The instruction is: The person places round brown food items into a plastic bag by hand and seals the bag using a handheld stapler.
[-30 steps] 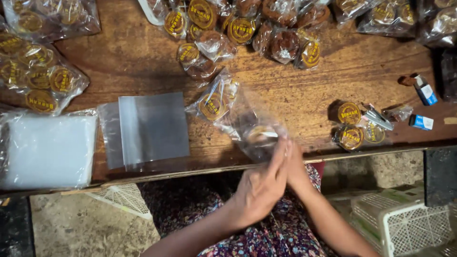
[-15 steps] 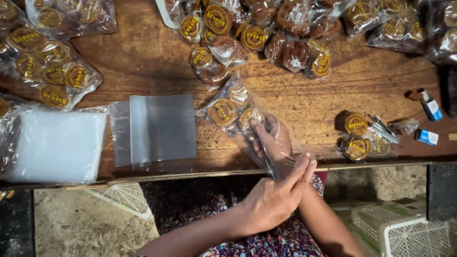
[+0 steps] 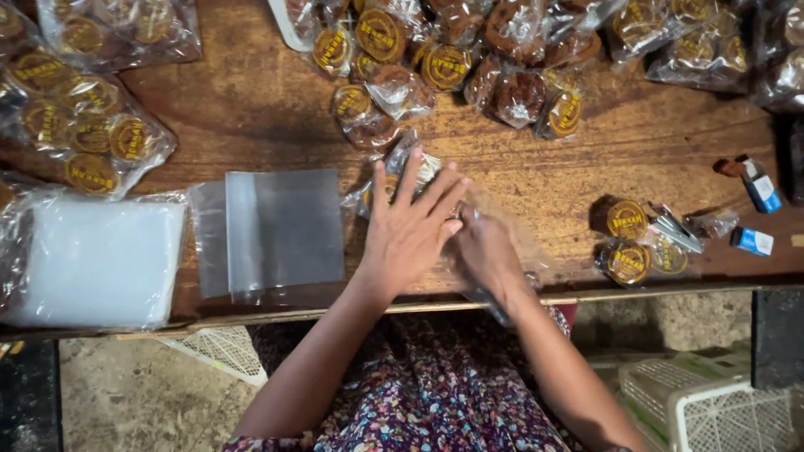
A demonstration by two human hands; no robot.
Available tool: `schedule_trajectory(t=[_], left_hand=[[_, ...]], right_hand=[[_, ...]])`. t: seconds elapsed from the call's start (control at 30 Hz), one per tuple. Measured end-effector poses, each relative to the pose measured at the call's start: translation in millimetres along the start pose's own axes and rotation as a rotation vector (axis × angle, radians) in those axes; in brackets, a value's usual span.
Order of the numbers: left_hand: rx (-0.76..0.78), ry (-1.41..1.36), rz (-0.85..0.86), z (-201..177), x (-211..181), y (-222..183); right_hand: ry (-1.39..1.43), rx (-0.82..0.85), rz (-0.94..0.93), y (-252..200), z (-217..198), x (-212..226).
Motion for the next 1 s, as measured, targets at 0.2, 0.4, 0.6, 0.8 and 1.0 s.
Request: schedule_trajectory(t=[0.2, 0.4, 0.6, 0.8, 1.0], left_hand=[[-0.079, 0.036, -0.018, 2.0, -1.3, -1.0], [-0.222, 0.06, -0.002, -3.0, -0.7, -0.7], [-0.219, 0.04, -0.002, -1.2, -0.7, -1.9], [-0.183, 0.032, -0.018, 15.3, -2.0, -0.8], [-0.248, 0.022, -0.005, 21.1, -0.8, 0.1]], right_hand=[[-0.368, 0.353, 0.166, -62.2, -106.0, 52.3], [-0.948, -0.228, -0.41, 34.3, -213.1, -99.4], [-0.841, 0.213, -0.104, 89.9, -209.3, -85.7], [-0.119, 0.164, -0.606, 127.8, -176.0, 9.1], [-0.365, 0.328, -0.626, 170.2, -139.5, 50.9]])
Point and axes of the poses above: each hand's wrist, its own y-axis towards the middle knuckle, its own z-axis out of the palm, x = y × z, the point moved 2 cm from there along y, towards the middle knuckle, and after that the axes turned 7 degrees about y, right-handed, at the moved point
